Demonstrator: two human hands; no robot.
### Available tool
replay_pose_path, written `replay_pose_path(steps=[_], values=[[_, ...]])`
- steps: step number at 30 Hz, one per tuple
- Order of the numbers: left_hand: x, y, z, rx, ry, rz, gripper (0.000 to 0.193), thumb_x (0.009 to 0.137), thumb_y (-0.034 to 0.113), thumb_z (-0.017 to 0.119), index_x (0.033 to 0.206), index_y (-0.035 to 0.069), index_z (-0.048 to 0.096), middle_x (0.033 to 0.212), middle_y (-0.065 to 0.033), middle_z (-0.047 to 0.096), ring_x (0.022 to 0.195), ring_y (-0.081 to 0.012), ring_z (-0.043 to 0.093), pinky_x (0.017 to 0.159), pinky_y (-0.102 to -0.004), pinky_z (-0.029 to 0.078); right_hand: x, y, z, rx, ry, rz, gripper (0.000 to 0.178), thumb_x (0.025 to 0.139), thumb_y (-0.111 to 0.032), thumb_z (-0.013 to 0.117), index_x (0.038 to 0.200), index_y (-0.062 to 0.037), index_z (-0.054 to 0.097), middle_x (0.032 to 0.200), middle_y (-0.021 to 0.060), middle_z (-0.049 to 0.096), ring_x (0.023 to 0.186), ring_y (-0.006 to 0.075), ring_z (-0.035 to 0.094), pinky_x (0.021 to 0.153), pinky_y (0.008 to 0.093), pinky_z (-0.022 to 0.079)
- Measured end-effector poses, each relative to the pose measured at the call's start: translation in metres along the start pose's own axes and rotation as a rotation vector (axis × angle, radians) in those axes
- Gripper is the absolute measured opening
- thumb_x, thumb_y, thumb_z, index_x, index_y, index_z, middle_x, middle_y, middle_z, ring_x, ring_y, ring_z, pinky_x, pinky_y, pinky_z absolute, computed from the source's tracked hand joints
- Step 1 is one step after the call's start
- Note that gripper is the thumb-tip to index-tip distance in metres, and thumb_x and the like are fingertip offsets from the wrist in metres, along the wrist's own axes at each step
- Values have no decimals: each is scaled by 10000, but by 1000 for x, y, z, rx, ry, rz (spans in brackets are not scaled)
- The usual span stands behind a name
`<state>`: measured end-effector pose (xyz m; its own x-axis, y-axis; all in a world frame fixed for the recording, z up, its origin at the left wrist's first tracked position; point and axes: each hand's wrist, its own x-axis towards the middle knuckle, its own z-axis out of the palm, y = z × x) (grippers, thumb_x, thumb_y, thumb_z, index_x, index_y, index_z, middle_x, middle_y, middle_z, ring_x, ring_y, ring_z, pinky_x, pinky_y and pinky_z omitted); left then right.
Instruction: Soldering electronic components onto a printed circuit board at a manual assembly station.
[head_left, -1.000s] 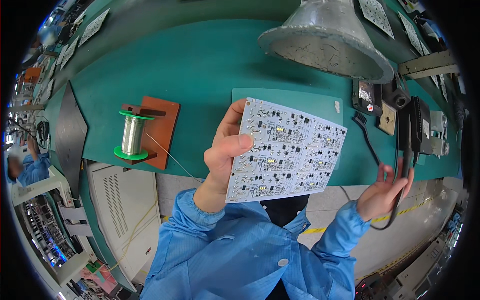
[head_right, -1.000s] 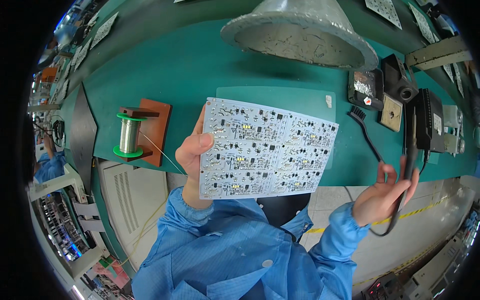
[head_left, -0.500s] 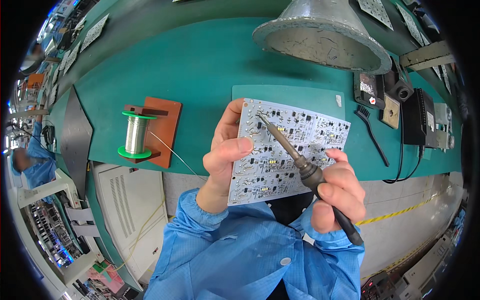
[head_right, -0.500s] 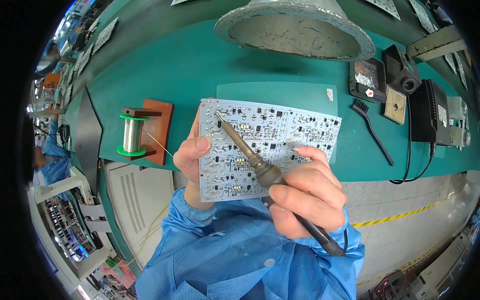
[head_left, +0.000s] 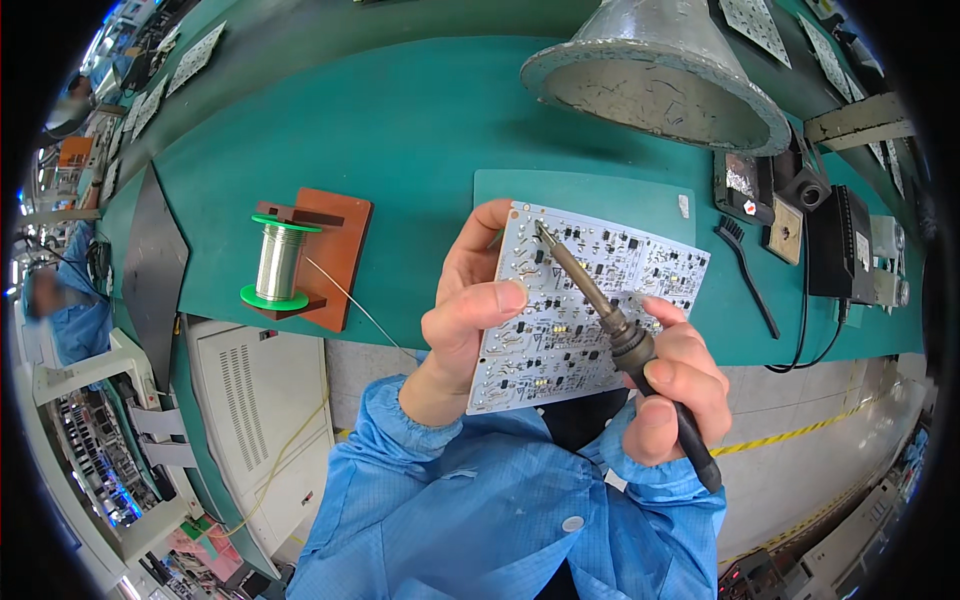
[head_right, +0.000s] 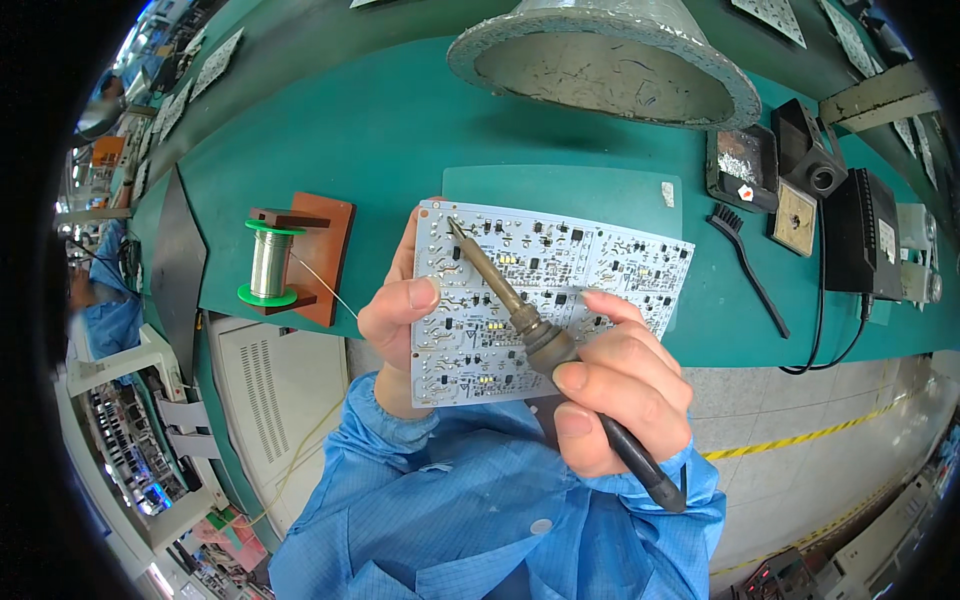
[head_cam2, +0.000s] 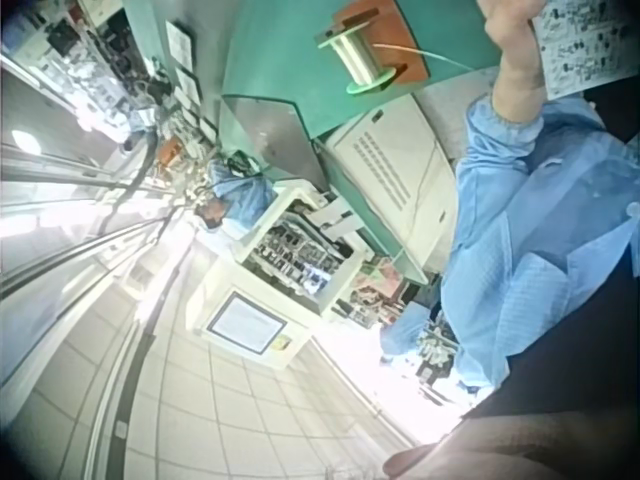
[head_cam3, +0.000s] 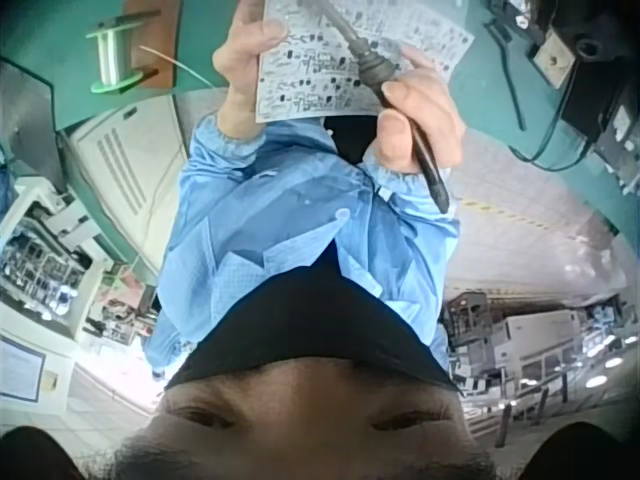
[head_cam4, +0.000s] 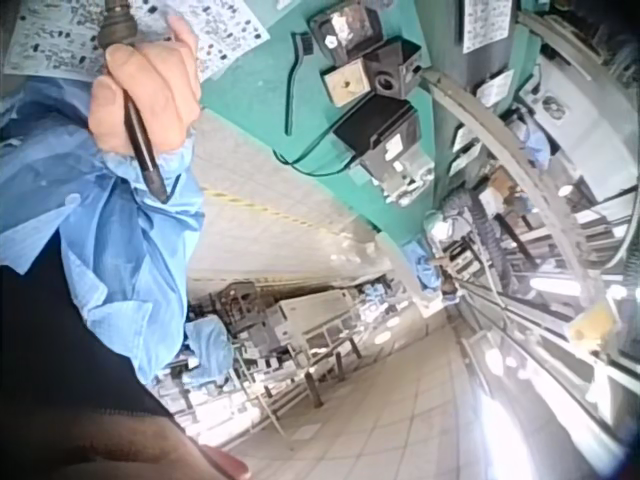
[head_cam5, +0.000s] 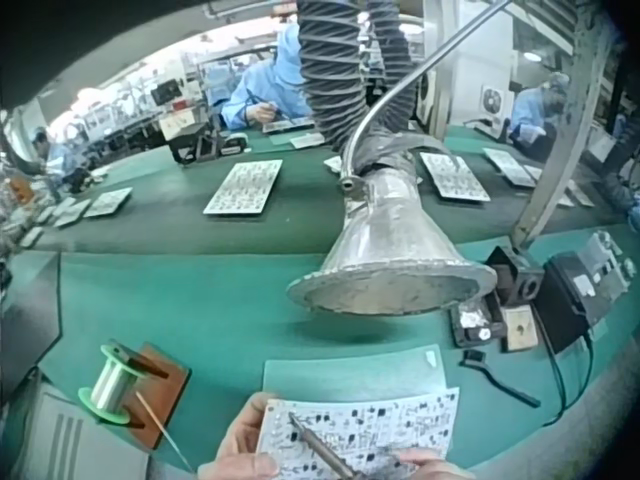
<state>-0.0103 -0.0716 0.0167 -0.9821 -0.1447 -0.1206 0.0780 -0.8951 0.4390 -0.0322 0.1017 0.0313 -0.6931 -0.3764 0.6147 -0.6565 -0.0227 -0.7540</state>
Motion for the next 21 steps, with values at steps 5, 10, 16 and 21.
replay_pose_path(steps=[5, 10, 16, 21], values=[[1, -1, -1, 16, -20, -11, 570, 631, 108, 582, 1167, -17, 434, 1102, -180, 562, 1018, -262, 577, 915, -389, 464, -7, 8, 11, 213, 193, 43, 231, 841, -228, 596, 915, -15, 544, 643, 99, 526, 533, 182, 478, 887, 610, 418], [-1, -1, 1, 1, -10, -12, 558, 639, 101, 584, 1164, -16, 437, 1092, -173, 567, 1005, -252, 582, 912, -382, 464, -11, 10, 14, 281, 233, 77, 265, 855, -267, 577, 899, -10, 529, 642, 109, 507, 544, 187, 466, 936, 640, 360], [-1, -2, -2, 12, -12, 7, 526, 655, 79, 583, 1152, -19, 443, 1068, -164, 575, 986, -231, 589, 900, -363, 470, -11, 12, 17, 303, 262, 69, 275, 856, -272, 575, 899, -6, 524, 639, 114, 498, 554, 190, 459, 940, 645, 352], [-1, -2, -1, 59, -5, 4, 471, 671, 90, 586, 1108, -27, 453, 1026, -156, 590, 930, -206, 598, 859, -334, 482, -12, 10, 17, 313, 257, 88, 288, 862, -289, 573, 888, -8, 520, 638, 115, 501, 559, 189, 458, 941, 651, 345]])
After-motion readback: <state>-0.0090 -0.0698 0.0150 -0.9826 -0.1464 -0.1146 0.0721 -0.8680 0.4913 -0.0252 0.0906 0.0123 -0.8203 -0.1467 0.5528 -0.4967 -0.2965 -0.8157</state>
